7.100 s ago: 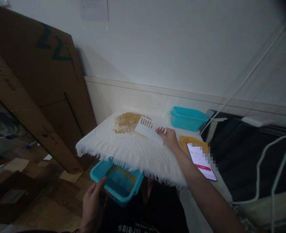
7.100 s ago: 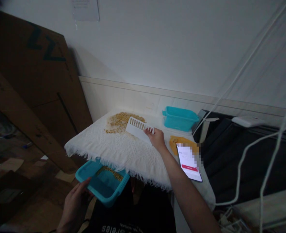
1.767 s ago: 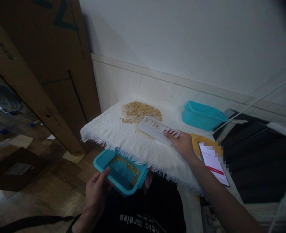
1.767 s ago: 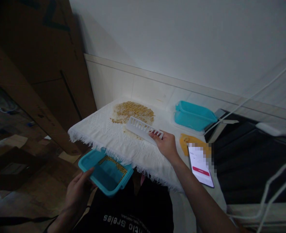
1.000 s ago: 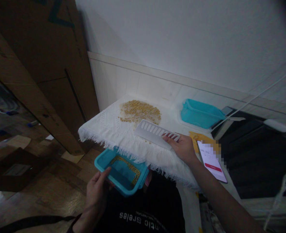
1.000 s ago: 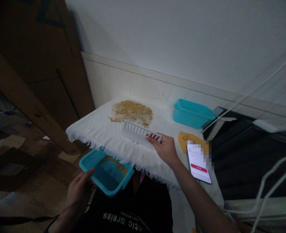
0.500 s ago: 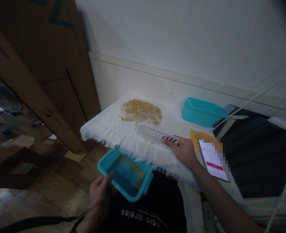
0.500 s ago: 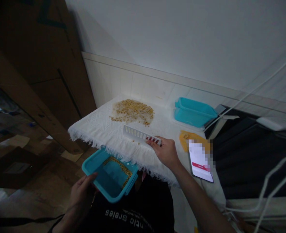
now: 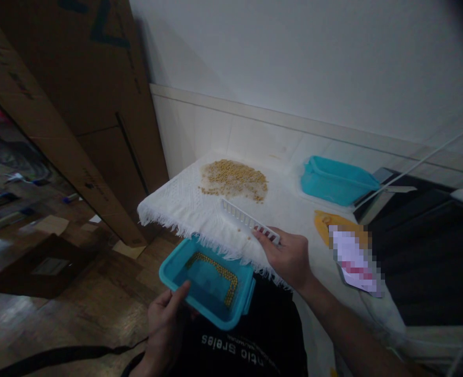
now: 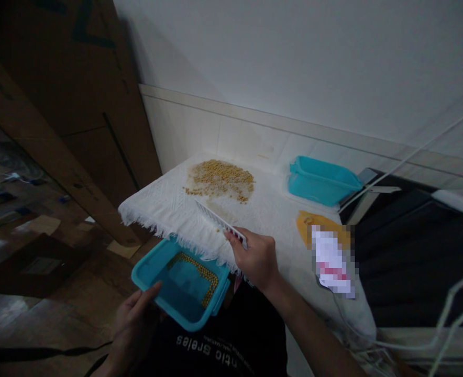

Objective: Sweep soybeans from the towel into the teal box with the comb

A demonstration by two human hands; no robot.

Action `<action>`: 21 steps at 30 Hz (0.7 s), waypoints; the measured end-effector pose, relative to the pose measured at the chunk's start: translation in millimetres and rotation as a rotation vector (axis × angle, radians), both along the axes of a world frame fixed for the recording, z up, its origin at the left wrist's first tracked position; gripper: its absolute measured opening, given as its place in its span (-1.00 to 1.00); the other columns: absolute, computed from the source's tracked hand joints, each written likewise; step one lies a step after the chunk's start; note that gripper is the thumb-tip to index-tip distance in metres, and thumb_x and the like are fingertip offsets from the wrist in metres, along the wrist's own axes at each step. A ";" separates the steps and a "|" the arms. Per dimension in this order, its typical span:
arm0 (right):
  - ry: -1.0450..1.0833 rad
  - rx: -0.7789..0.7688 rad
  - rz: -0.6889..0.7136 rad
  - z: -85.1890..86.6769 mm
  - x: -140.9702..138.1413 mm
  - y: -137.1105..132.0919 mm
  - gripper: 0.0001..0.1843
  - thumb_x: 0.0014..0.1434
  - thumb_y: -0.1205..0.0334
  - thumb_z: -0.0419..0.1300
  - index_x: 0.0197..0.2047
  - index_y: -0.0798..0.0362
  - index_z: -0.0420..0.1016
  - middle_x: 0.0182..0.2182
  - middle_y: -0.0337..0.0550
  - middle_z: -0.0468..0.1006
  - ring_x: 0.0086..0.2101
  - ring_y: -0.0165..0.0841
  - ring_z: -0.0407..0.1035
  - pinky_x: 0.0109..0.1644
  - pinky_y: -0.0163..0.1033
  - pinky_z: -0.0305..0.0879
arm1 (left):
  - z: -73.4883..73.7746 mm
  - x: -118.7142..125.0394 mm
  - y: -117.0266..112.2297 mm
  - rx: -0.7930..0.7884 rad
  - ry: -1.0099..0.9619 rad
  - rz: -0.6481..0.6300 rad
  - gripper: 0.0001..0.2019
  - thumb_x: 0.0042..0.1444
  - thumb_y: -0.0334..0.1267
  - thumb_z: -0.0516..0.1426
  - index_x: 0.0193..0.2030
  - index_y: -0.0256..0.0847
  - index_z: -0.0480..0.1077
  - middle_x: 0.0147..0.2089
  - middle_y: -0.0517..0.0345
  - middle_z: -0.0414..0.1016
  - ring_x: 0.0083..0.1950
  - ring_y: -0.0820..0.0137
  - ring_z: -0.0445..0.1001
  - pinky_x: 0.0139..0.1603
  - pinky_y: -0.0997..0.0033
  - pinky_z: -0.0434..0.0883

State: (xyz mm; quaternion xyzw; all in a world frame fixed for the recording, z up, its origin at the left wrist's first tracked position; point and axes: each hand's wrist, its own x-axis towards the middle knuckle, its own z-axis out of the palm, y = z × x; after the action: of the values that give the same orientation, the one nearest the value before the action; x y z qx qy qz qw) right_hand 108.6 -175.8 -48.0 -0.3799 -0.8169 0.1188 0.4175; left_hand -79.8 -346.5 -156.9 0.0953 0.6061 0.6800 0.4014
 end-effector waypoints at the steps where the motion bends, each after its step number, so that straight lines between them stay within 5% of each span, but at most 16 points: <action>1: -0.005 0.025 0.010 -0.7 -1.6 -2.9 -0.68 0.30 0.07 0.19 -0.24 0.04 0.73 -0.50 -0.14 0.68 -0.56 -0.33 0.53 -0.41 -0.29 0.44 | 1.5 1.2 1.3 0.009 -0.032 -0.012 -0.57 -0.12 0.07 0.40 -0.65 -0.20 0.41 -0.67 0.16 0.38 -0.67 0.40 0.29 -0.63 0.39 0.25; 8: -0.031 0.192 0.082 -7.7 -13.2 -27.1 -0.73 0.34 0.22 0.15 -0.21 -0.01 0.72 -0.32 -0.12 0.73 -0.37 -0.28 0.64 -0.24 -0.24 0.57 | 13.5 4.3 4.9 0.003 -0.073 -0.033 -0.56 -0.14 0.10 0.40 -0.66 -0.20 0.41 -0.68 0.16 0.38 -0.65 0.42 0.29 -0.60 0.41 0.26; 13: -0.018 0.113 0.140 0.7 -18.5 -45.8 -0.72 0.36 0.20 0.14 -0.20 -0.04 0.71 -0.34 -0.16 0.73 -0.38 -0.31 0.64 -0.26 -0.27 0.56 | 16.7 0.6 5.5 0.004 -0.029 -0.016 -0.56 -0.14 0.09 0.39 -0.66 -0.19 0.40 -0.69 0.17 0.39 -0.66 0.44 0.28 -0.61 0.44 0.22; 21: 0.067 0.132 -0.101 -2.0 -23.0 2.2 -0.69 0.29 0.12 0.22 -0.33 0.12 0.69 -0.55 -0.12 0.65 -0.61 -0.35 0.50 -0.51 -0.34 0.34 | 8.4 -12.8 11.3 0.027 -0.015 0.039 -0.61 -0.11 0.02 0.39 -0.64 -0.19 0.39 -0.72 0.23 0.35 -0.68 0.44 0.29 -0.64 0.44 0.24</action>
State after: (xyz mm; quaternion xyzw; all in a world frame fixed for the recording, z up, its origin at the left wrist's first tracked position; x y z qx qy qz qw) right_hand 85.6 -173.6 -50.0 -0.3881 -0.7883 0.0561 0.4742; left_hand -92.6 -335.2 -148.5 0.0838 0.5957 0.6965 0.3911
